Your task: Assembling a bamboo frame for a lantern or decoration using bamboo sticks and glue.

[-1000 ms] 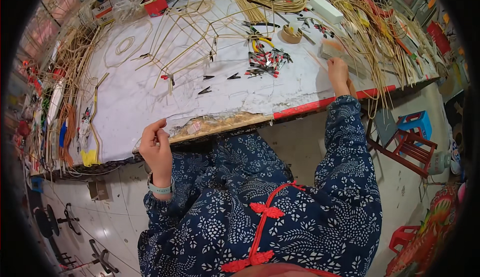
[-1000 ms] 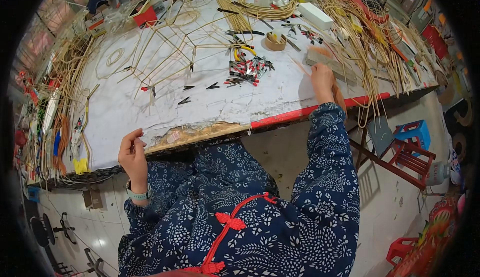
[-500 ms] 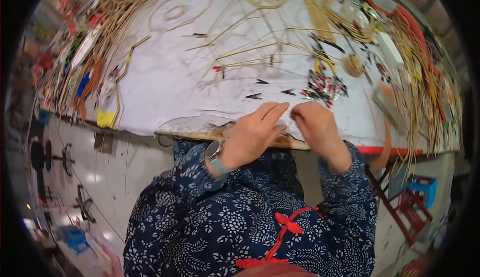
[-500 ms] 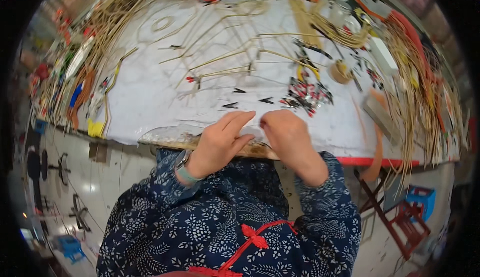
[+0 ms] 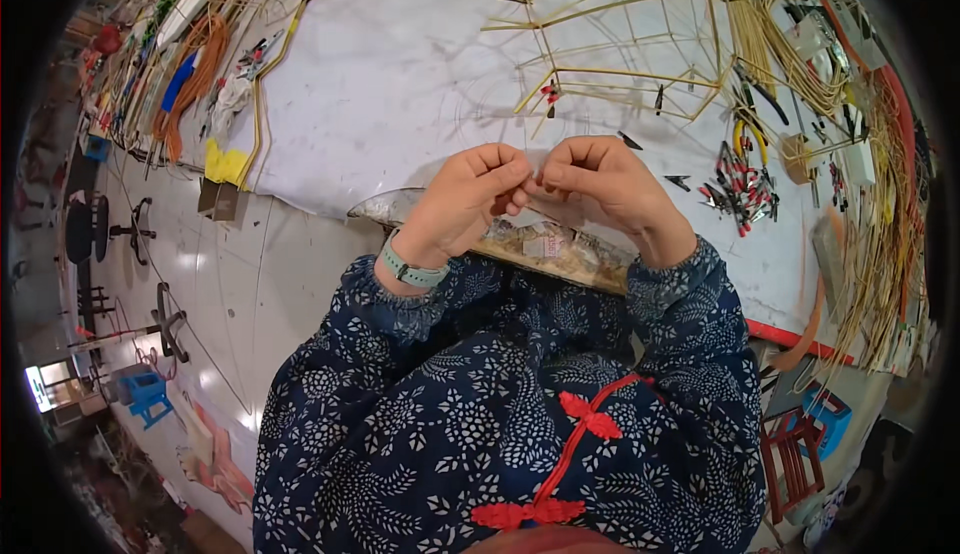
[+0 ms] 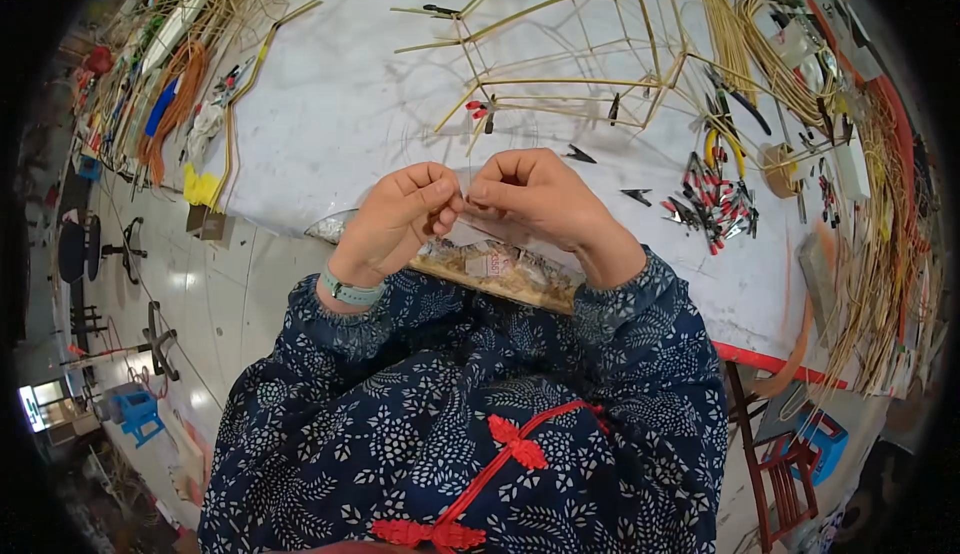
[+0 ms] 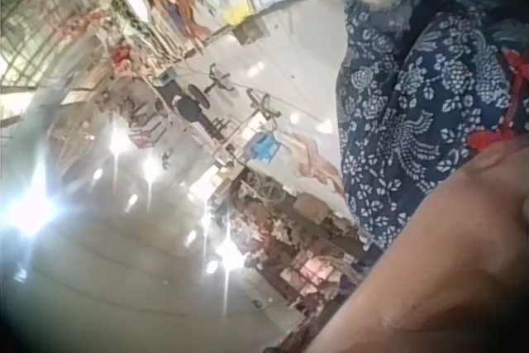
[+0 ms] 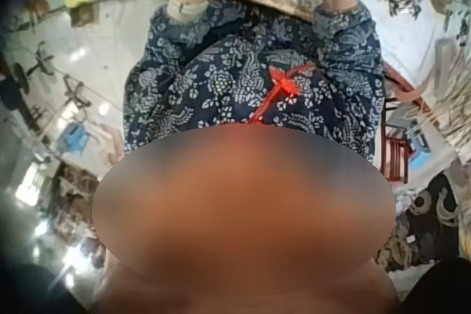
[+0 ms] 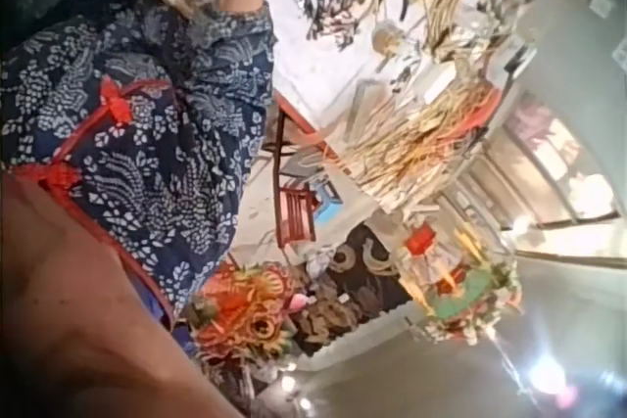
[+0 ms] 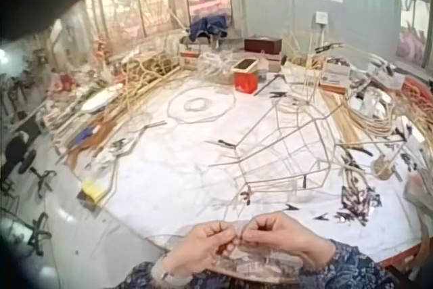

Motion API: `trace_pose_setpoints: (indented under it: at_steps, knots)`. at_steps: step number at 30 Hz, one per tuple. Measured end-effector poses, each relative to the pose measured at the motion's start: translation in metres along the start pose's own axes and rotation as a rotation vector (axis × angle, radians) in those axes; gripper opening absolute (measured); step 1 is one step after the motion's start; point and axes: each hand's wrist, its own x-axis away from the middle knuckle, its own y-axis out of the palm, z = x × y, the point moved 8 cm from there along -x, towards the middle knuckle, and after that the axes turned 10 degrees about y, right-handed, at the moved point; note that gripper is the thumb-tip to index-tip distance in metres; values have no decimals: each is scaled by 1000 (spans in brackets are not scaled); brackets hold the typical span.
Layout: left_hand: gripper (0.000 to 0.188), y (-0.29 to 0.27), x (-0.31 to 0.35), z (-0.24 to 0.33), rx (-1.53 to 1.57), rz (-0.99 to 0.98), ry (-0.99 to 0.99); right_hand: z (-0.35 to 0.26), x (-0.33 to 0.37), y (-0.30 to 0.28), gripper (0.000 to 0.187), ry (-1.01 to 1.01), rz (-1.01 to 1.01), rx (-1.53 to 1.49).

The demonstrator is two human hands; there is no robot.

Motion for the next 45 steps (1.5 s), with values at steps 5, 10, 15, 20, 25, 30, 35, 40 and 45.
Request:
trace_pose_setpoints:
  at_steps: [5,10,15,20,25,30,35,40,45]
  knots:
    - [12,5,-5,-2,74,23,42,12,-6,4,17,9,-174,-362]
    - [11,12,-2,9,-61,17,199,14,7,9,16,66,-180,-435]
    - [9,23,6,32,-411,51,371,14,12,5,15,94,-194,-454]
    - [10,29,11,44,-558,75,446,5,15,0,13,31,-147,-367]
    - [9,41,24,68,-1097,202,693,-19,31,-9,7,-198,138,-40]
    - [12,61,16,93,-1439,172,798,-57,53,-15,6,-408,559,345]
    - [17,32,-3,117,-1153,218,796,-69,65,-37,7,-590,981,570]
    - [22,-1,-54,100,-864,98,648,-69,43,-31,9,-642,1235,746]
    - [23,3,-80,72,-522,77,422,-68,22,-29,9,-658,1160,564]
